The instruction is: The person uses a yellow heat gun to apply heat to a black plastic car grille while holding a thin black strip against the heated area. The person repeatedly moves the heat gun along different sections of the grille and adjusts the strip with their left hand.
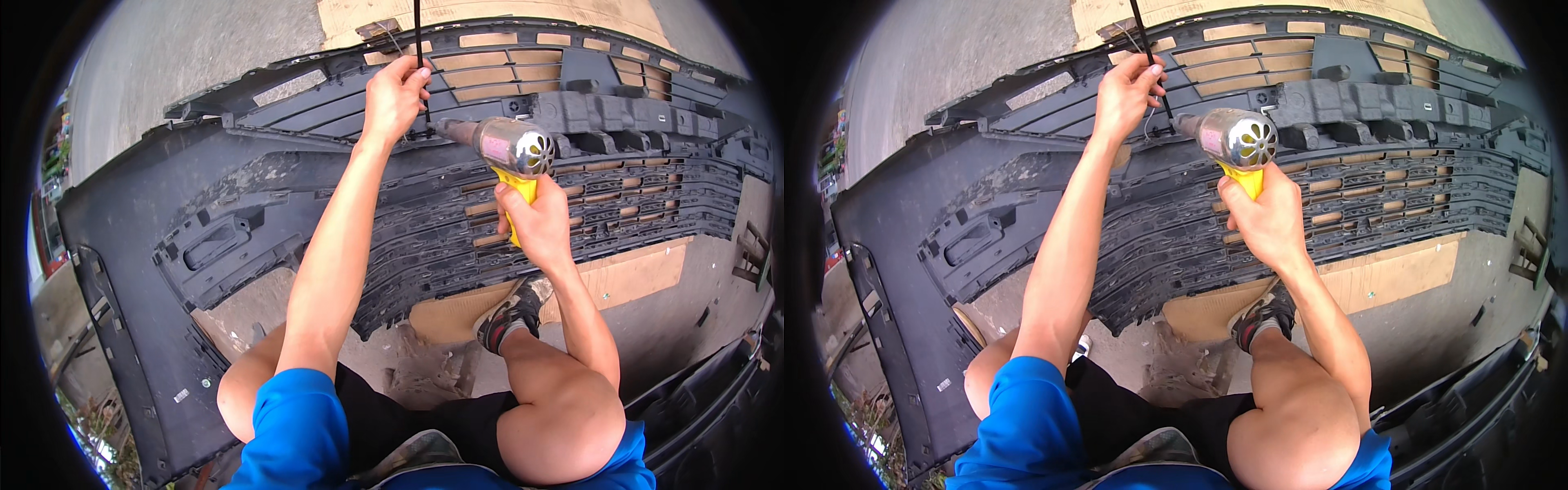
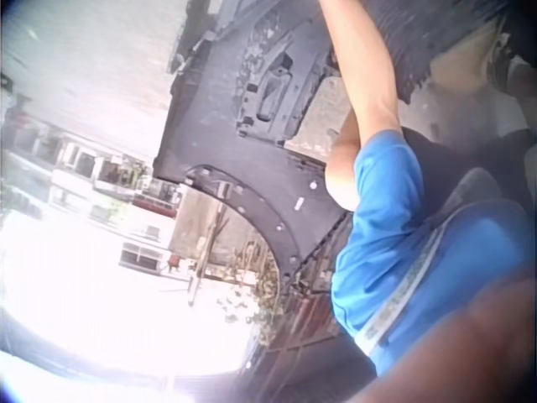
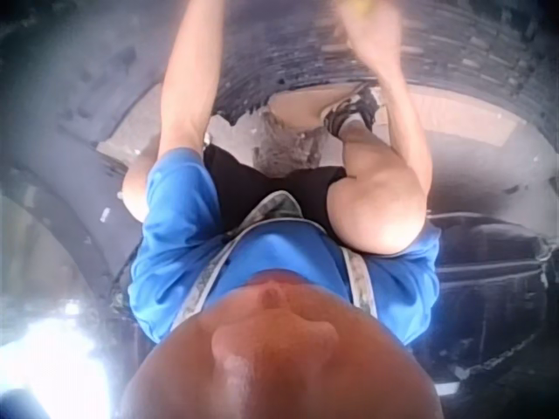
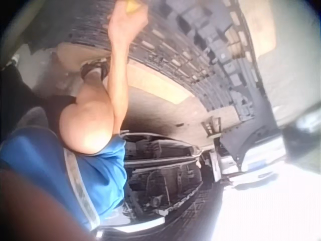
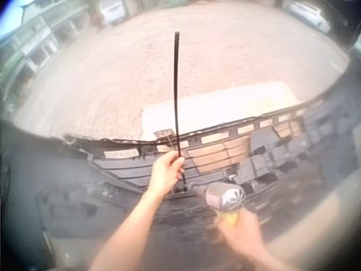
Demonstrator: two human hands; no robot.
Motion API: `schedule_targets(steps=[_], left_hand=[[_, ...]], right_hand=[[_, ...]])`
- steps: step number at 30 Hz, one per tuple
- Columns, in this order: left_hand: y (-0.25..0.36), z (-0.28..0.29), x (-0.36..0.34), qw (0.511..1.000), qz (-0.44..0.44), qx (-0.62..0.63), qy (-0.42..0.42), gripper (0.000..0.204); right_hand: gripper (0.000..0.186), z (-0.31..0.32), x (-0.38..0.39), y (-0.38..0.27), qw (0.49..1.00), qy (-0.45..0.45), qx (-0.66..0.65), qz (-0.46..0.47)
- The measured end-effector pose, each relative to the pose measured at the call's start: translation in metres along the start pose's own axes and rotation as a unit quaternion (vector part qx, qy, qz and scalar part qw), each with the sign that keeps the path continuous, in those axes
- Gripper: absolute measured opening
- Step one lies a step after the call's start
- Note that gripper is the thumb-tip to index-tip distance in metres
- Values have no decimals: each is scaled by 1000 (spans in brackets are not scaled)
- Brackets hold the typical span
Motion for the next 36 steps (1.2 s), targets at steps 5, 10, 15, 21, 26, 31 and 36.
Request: schedule_targets(steps=[5,10,15,21,26,31,36], left_hand=[[-2,2,0,1000,-8,7,-1,16],[-1,2,1,1000,-12,9,-2,16],[0,0,1,1000,-14,12,-4,17],[2,2,5,1000,-15,2,-2,17],[3,3,3,1000,-20,0,0,18],[7,2,1,999,-35,11,1,19],[22,9,-4,996,-71,52,10,20]], right_hand=[[19,-6,-2,-7,1000,-7,16,9],[17,-6,-4,-8,1000,-6,15,3],[17,-5,-5,-11,1000,-8,27,3],[19,-7,-7,-14,999,-15,39,7],[19,-6,-9,-12,1000,-11,24,7],[24,-2,-10,-11,1000,-4,17,8],[24,2,-8,-11,1000,1,-8,5]])
Point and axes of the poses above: each hand's wrist, its own x-axis away from the middle knuckle, its own z-axis out of the back of the hand, y = z × x, the point moved 5 cm from there along -x, towards the middle knuckle, and after that the axes turned 2 degrees about x, right-handed, at the moved point
